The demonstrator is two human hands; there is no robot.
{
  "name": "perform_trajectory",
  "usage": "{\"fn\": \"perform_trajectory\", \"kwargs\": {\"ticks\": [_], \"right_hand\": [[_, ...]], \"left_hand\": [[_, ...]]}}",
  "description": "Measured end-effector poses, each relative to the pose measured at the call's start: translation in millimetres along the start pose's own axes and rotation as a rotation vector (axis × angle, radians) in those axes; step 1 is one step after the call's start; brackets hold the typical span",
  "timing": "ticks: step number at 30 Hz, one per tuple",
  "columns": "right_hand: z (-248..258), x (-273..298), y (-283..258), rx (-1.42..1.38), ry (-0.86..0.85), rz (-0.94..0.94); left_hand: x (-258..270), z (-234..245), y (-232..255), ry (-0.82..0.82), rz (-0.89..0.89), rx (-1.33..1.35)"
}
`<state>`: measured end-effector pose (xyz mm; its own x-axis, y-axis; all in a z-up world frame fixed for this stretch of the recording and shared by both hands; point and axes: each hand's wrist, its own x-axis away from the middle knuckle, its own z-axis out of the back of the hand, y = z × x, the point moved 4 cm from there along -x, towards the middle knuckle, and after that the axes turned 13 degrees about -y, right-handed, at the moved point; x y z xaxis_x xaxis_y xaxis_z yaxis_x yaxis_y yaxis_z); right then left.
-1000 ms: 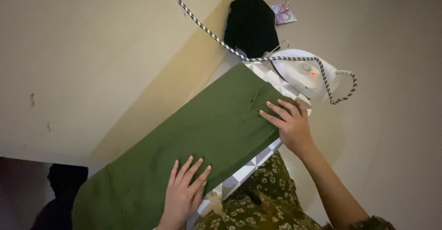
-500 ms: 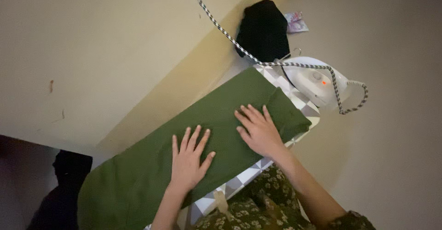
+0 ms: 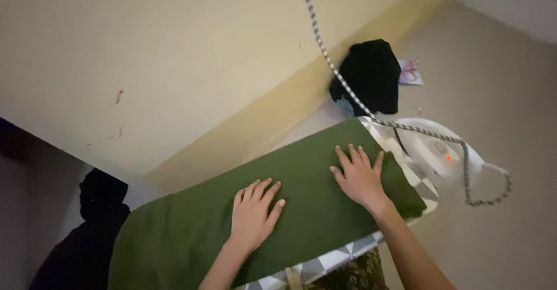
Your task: The person folds a green button-up shirt and a black t-shirt on an ironing board by hand, then places them into a blue laundry basket.
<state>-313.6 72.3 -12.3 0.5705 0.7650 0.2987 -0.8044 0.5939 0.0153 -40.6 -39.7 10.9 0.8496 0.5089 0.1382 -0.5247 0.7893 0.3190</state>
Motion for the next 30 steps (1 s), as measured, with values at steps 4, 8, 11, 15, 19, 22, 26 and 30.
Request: {"fn": "perform_trajectory", "kwargs": {"ticks": [4, 8, 11, 15, 19, 22, 26, 30], "right_hand": [[10, -32, -35, -0.044, -0.125, 0.299], [11, -62, -38, 0.027, -0.127, 0.409], [24, -91, -17, 0.031, 0.088, 0.416], [30, -108, 25, -0.116, 0.158, 0.207], [22, -116, 64, -0.355, 0.233, -0.142], [9, -133, 86, -0.538, 0.189, -0.130], [-7, -160, 103, -1.042, -0.050, 0.149], [-16, -135, 121, -1.686, -0.112, 0.543]], "left_hand": [[-27, 11, -16, 0.161, -0.004, -0.026], [-44, 9, -23, 0.090, 0.081, -0.096], [-46, 6, -19, 0.109, 0.075, -0.225], [-45, 1, -21, -0.012, 0.141, -0.225], [-44, 4, -19, -0.015, 0.170, -0.259], [-44, 4, -17, 0.058, 0.151, -0.277], [-50, 3, -19, 0.001, 0.183, -0.307], [-48, 1, -16, 0.141, 0.128, -0.177]]}}
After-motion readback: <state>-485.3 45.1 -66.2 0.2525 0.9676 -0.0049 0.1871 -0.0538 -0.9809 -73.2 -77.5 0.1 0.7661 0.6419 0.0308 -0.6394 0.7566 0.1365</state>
